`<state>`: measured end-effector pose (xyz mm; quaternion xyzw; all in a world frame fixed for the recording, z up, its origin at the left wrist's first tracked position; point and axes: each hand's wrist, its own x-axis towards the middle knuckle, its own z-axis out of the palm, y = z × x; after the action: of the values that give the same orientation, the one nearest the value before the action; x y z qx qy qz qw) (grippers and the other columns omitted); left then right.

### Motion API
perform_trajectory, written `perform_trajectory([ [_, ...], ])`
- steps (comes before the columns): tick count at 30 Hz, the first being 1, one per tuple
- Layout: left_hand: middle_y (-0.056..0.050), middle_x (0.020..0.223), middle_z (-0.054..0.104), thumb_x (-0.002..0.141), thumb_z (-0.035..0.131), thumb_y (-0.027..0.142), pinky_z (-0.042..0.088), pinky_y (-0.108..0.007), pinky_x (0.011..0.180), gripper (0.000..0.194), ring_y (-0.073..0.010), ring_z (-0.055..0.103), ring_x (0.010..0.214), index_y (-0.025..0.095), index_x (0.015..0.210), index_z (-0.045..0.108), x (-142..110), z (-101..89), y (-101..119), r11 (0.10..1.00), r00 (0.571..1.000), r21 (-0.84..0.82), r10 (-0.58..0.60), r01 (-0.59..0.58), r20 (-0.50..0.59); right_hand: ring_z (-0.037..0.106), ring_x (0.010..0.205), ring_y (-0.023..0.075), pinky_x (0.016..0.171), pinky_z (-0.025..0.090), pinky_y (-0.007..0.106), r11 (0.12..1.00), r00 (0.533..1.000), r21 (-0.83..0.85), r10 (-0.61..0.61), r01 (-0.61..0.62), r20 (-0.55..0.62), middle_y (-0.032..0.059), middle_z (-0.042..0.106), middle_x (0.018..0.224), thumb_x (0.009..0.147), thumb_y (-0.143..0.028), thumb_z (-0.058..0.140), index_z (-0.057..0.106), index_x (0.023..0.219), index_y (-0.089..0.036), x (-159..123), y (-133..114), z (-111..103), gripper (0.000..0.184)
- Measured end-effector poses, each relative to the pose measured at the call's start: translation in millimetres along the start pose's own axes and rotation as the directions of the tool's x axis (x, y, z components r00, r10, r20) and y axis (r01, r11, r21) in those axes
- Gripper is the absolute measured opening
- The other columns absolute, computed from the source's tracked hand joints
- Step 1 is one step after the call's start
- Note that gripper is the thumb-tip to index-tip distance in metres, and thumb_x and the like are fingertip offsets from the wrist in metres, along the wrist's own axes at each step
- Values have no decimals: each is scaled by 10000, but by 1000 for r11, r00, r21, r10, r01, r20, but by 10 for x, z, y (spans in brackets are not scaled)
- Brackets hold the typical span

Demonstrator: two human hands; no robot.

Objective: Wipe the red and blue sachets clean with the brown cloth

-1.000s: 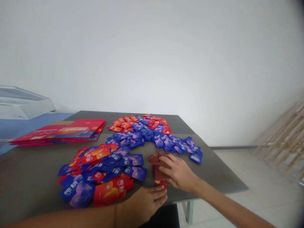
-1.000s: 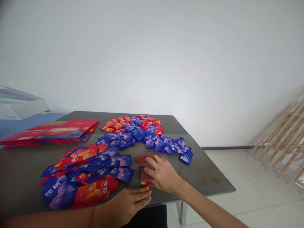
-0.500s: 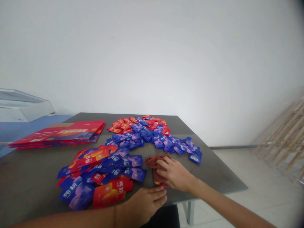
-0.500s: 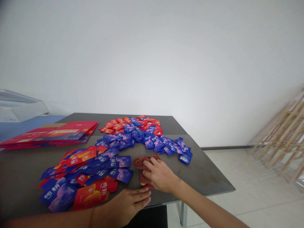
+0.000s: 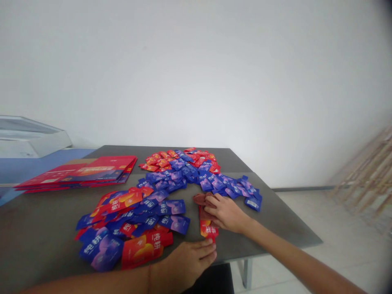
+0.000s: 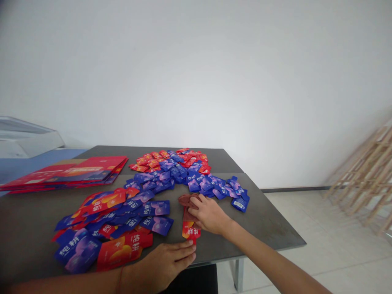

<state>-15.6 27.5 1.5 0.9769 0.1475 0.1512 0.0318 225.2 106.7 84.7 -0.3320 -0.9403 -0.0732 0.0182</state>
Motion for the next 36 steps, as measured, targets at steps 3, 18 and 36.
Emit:
perform_trajectory([
  [3, -180, 1568, 550, 1023, 483, 134, 477, -410, 1204, 519, -282, 504, 1484, 91, 1540, 504, -4, -18, 9, 1000, 1000, -9, -8, 8, 19, 507, 1219, 294, 963, 471, 406, 999, 1000, 31, 7, -7, -17, 119, 603, 1356, 999, -375, 615, 705, 1241, -227, 22, 65, 16, 298],
  [18, -165, 1565, 561, 1041, 505, 178, 441, -364, 1228, 505, -265, 509, 1482, 105, 1541, 502, 11, -53, -17, 1000, 1000, -13, -5, 5, 27, 667, 1136, 257, 1017, 497, 392, 762, 840, 639, 412, -106, -352, 58, 727, 1237, 907, -266, 673, 799, 1173, -298, -207, 482, 147, 297],
  [36, -35, 1305, 736, 1060, 586, 216, 507, -333, 975, 245, -226, 662, 1233, 257, 1283, 679, 661, -667, -847, 950, 982, 268, 125, -159, 139, 707, 1136, 300, 1051, 538, 464, 467, 300, 853, 869, -234, -393, 94, 777, 1180, 847, -515, 732, 828, 1039, -250, -1122, 498, 853, 341],
])
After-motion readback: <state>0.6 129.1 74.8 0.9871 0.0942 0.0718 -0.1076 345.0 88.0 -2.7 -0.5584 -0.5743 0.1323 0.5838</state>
